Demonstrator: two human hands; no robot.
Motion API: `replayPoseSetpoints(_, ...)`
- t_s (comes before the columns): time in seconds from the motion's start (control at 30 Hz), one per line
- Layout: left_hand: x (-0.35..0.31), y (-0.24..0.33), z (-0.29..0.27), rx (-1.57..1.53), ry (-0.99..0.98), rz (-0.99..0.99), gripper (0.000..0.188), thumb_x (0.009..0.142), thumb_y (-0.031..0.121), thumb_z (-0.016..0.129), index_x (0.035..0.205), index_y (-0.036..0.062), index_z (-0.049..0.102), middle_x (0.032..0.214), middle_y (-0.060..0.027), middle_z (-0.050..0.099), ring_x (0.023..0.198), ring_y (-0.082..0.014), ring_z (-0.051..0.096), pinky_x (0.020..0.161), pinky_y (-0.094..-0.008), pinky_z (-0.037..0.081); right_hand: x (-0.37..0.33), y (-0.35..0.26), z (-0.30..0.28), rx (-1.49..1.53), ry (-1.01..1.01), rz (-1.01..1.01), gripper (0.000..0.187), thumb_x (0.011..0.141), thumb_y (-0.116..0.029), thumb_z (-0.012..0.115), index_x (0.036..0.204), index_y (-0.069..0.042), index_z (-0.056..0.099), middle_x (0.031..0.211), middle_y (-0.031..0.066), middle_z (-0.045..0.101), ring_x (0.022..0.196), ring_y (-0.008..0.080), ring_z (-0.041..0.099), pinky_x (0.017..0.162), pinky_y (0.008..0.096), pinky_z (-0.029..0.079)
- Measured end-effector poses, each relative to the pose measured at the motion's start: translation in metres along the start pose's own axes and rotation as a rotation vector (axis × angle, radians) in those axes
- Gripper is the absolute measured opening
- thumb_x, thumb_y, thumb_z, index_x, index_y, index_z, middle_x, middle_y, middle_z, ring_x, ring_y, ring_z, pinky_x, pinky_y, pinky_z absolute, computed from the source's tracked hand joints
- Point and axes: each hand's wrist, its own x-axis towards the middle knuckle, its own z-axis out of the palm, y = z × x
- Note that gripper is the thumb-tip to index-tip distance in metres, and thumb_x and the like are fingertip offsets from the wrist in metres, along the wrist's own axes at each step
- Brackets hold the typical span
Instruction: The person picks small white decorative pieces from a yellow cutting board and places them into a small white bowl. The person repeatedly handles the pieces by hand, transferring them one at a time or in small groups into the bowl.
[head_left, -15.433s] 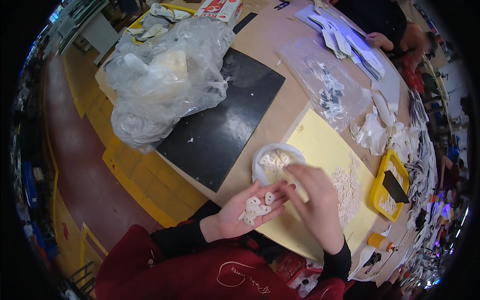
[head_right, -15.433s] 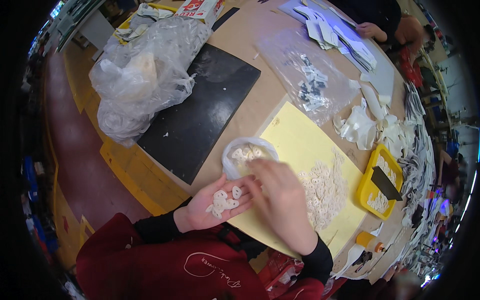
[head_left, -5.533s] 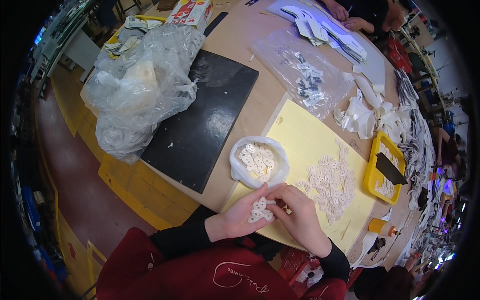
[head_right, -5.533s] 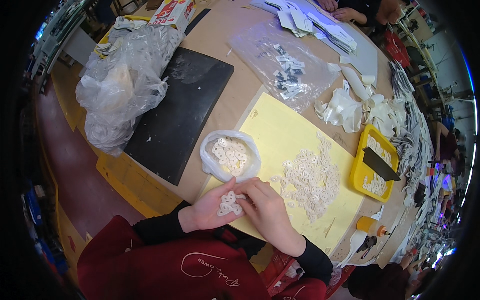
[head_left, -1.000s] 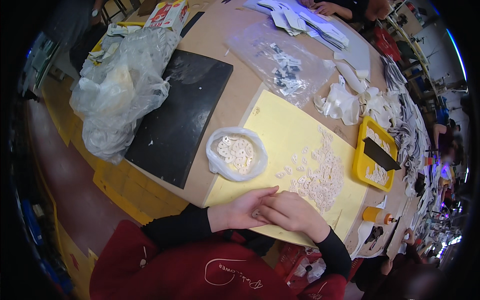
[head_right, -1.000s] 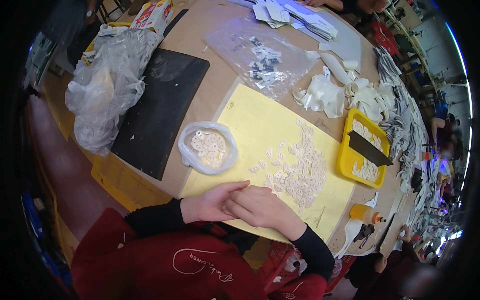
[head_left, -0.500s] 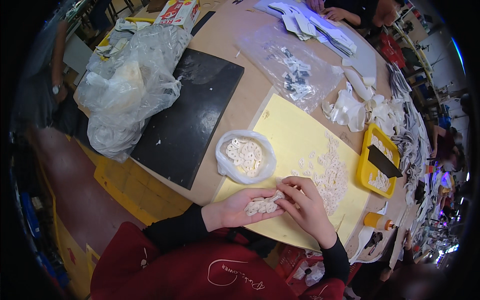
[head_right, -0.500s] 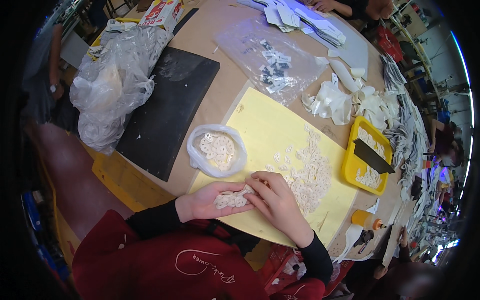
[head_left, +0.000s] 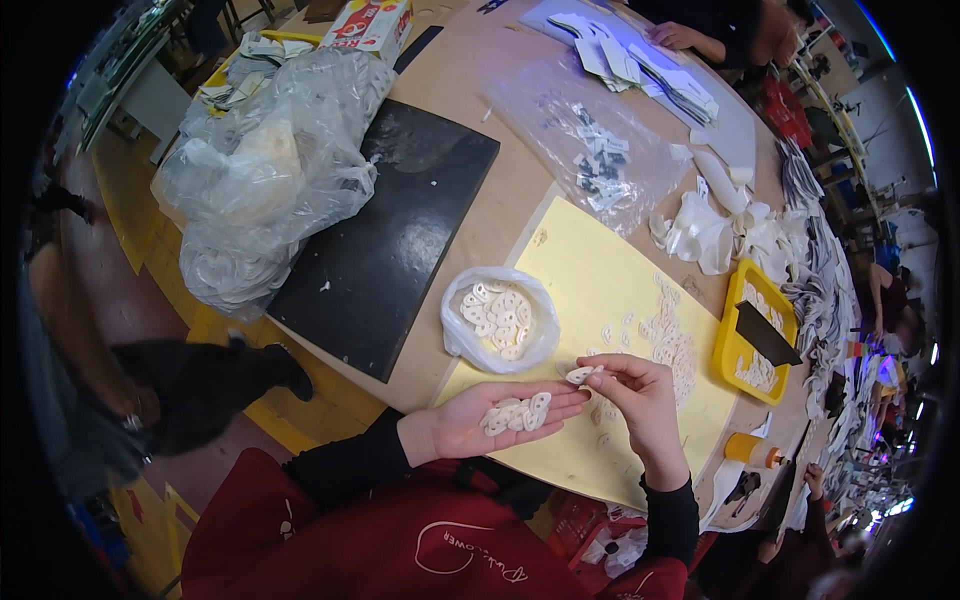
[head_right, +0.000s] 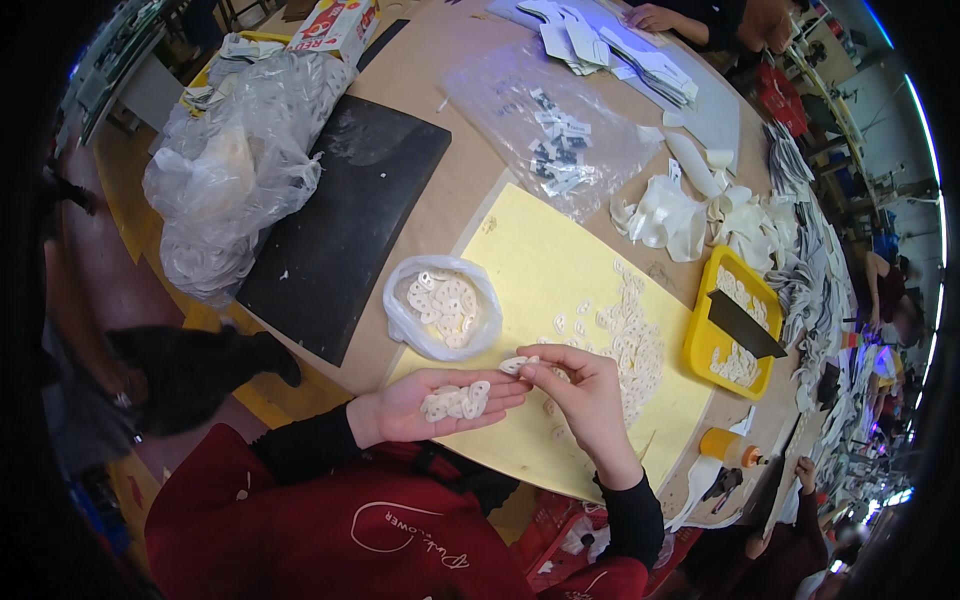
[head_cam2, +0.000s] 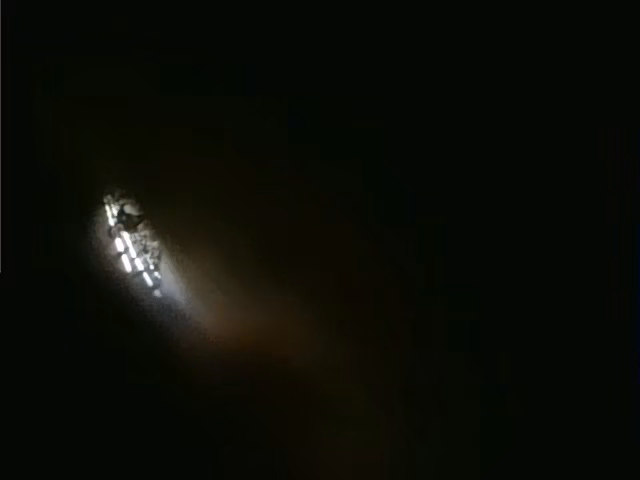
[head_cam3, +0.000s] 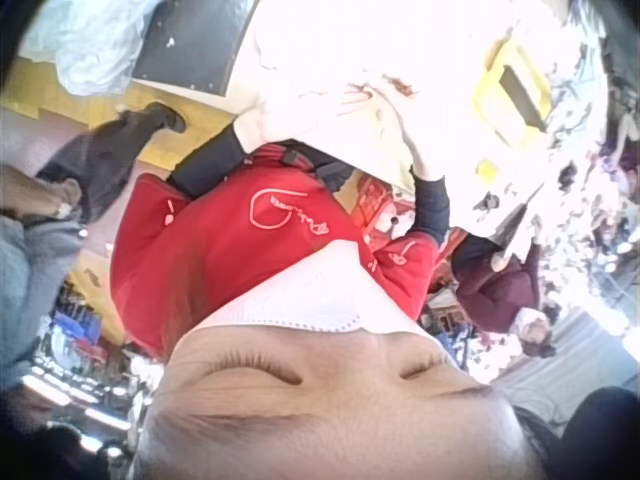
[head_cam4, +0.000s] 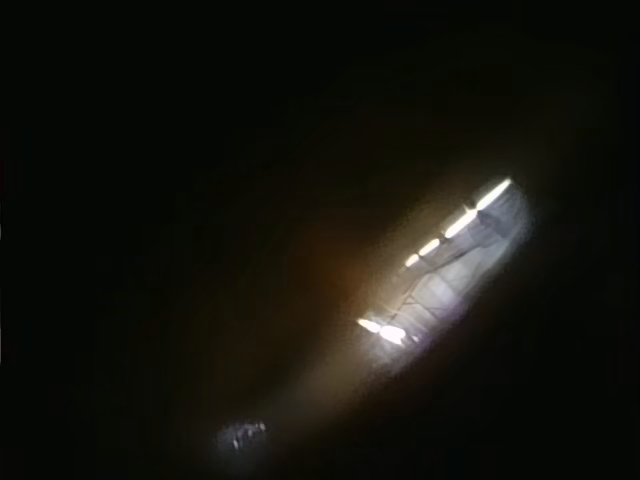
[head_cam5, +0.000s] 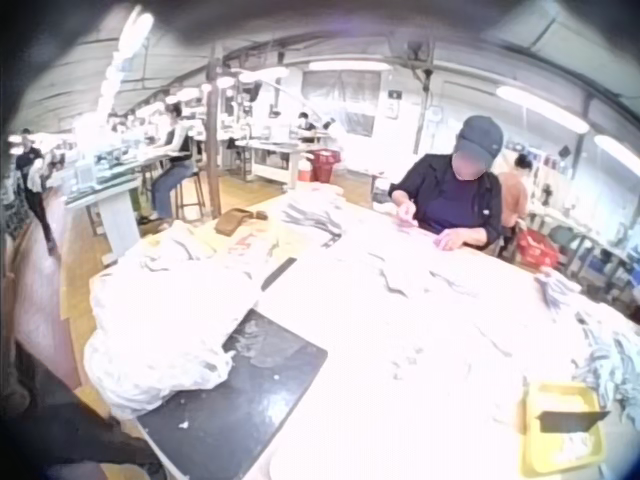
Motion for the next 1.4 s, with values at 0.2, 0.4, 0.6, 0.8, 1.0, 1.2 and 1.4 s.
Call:
replayPoseSetpoints(0.2, 0.003, -0.005, -0.005, -0.038, -0.006, 0.001, 0.057, 0.113, 0.029, 0.033, 0.159, -0.0025, 0.022, 0.165, -0.0155, 0.030, 0.153, -0.0278, 0.030, 0.126, -0.0402, 0.030, 0.020, -0.031, 0.022, -0.180, -0.039, -0.251, 0.027, 0.089, 0.000, 0.072, 0.116, 0.001, 0.073, 0.112, 0.0117, 0.074, 0.106, 0.0186, 0.068, 0.095, 0.0313, 0.052)
replayPoseSetpoints(0.4, -0.006, -0.008, -0.015, -0.067, 0.051, 0.045, 0.045, 0.112, 0.032, 0.041, 0.143, 0.0003, 0.047, 0.145, -0.0129, 0.053, 0.135, -0.0249, 0.054, 0.117, -0.0401, 0.045, 0.013, -0.050, 0.025, -0.709, -0.311, -0.602, 0.038, 0.084, -0.010, 0.078, 0.121, -0.005, 0.070, 0.119, 0.0124, 0.067, 0.108, 0.0289, 0.064, 0.092, 0.0397, 0.051)
replayPoseSetpoints(0.6, -0.002, -0.008, -0.027, -0.160, 0.077, 0.053, 0.035, 0.109, 0.026, 0.051, 0.129, -0.0021, 0.052, 0.124, -0.0153, 0.060, 0.116, -0.0271, 0.063, 0.115, -0.0440, 0.049, 0.001, -0.012, 0.018, -0.744, -0.371, -0.558, 0.032, 0.085, -0.008, 0.077, 0.116, -0.004, 0.071, 0.110, 0.0103, 0.065, 0.101, 0.0266, 0.064, 0.085, 0.0369, 0.053)
replayPoseSetpoints(0.8, -0.001, -0.005, -0.009, -0.158, 0.145, 0.043, 0.036, 0.109, 0.024, 0.048, 0.132, -0.0042, 0.050, 0.129, -0.0178, 0.057, 0.123, -0.0301, 0.059, 0.118, -0.0447, 0.045, 0.000, -0.010, 0.016, -0.663, -0.251, -0.420, 0.023, 0.086, -0.006, 0.078, 0.109, -0.003, 0.074, 0.102, 0.0098, 0.064, 0.090, 0.0239, 0.067, 0.075, 0.0344, 0.055)
replayPoseSetpoints(1.0, -0.001, -0.001, -0.009, -0.142, 0.161, 0.055, 0.046, 0.112, 0.026, 0.040, 0.144, -0.0064, 0.040, 0.142, -0.0204, 0.051, 0.135, -0.0326, 0.052, 0.124, -0.0452, 0.037, 0.000, -0.017, 0.020, -0.719, -0.251, -0.485, 0.019, 0.087, -0.005, 0.076, 0.106, -0.001, 0.073, 0.101, 0.0111, 0.067, 0.087, 0.0255, 0.069, 0.075, 0.0334, 0.056)
replayPoseSetpoints(1.2, -0.002, 0.000, 0.001, -0.067, 0.111, 0.069, 0.054, 0.112, 0.029, 0.038, 0.154, -0.0043, 0.030, 0.158, -0.0197, 0.037, 0.151, -0.0305, 0.034, 0.127, -0.0428, 0.028, 0.010, -0.019, 0.013, -0.668, -0.171, -0.390, 0.019, 0.091, -0.004, 0.070, 0.110, 0.001, 0.070, 0.098, 0.0153, 0.070, 0.087, 0.0312, 0.070, 0.079, 0.0370, 0.057)
replayPoseSetpoints(1.4, -0.001, -0.002, -0.007, -0.180, -0.016, 0.034, 0.052, 0.112, 0.031, 0.039, 0.153, -0.0013, 0.034, 0.157, -0.0162, 0.039, 0.150, -0.0284, 0.034, 0.127, -0.0433, 0.027, 0.024, -0.047, 0.036, -0.656, -0.049, -0.637, 0.030, 0.089, -0.004, 0.074, 0.118, -0.001, 0.071, 0.107, 0.0136, 0.073, 0.087, 0.0248, 0.072, 0.077, 0.0337, 0.058)
